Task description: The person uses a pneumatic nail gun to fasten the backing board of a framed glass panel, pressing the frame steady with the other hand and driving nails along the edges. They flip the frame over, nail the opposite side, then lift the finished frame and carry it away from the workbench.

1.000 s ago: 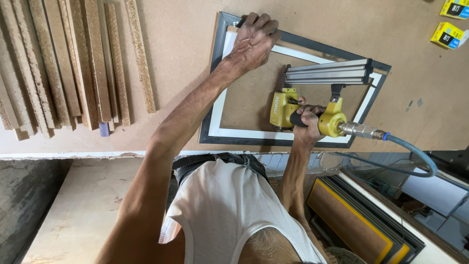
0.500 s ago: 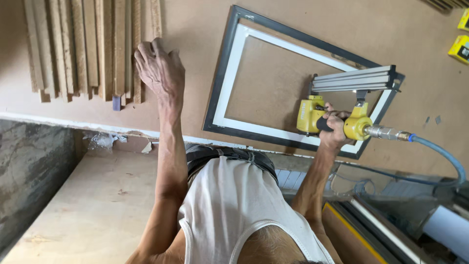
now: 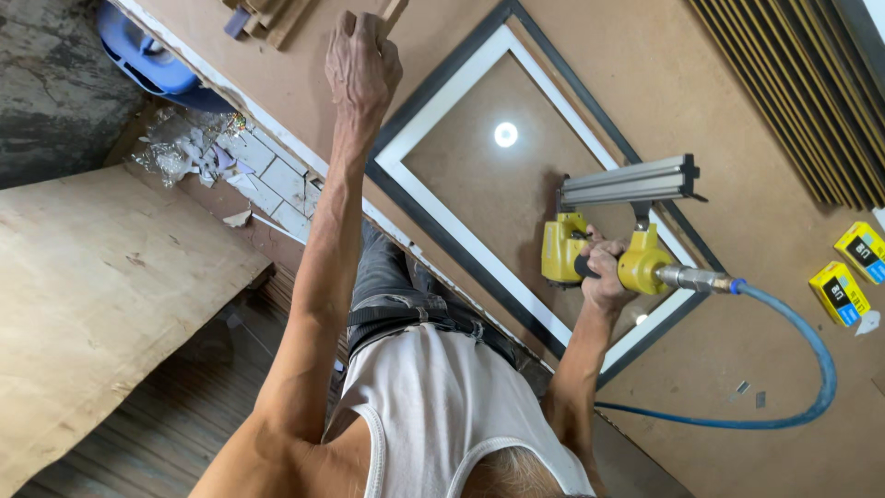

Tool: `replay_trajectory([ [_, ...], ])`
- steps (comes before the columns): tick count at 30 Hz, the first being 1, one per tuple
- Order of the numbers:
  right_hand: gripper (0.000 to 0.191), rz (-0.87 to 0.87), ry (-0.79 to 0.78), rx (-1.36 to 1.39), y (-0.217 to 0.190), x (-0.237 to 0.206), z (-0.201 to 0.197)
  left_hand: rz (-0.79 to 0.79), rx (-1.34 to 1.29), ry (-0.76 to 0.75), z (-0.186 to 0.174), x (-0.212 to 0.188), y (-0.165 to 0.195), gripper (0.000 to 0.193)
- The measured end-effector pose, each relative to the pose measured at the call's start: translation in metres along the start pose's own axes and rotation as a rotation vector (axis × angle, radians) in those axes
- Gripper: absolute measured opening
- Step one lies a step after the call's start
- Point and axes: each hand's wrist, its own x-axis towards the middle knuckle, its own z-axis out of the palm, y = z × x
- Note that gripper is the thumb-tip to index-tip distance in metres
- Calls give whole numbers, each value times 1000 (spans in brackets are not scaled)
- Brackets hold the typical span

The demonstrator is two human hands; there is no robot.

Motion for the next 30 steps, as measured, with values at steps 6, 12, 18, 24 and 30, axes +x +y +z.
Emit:
replay_trajectory([
  [6, 24, 97, -107, 31, -8, 8, -3, -38, 140, -86, 17, -92, 69, 13],
  [12, 25, 71, -178, 23, -8, 6, -8, 89, 219, 33, 41, -88, 71, 29],
  [18, 24, 40, -233, -47, -7, 7, -7, 4, 180, 32, 55, -85, 64, 26],
  [24, 26, 126, -516, -140, -16, 61, 19, -48, 53, 11, 58, -87, 63, 17],
  [30, 20, 112, -781, -189, 0, 156, 89, -75, 69, 15, 55, -84, 64, 27],
])
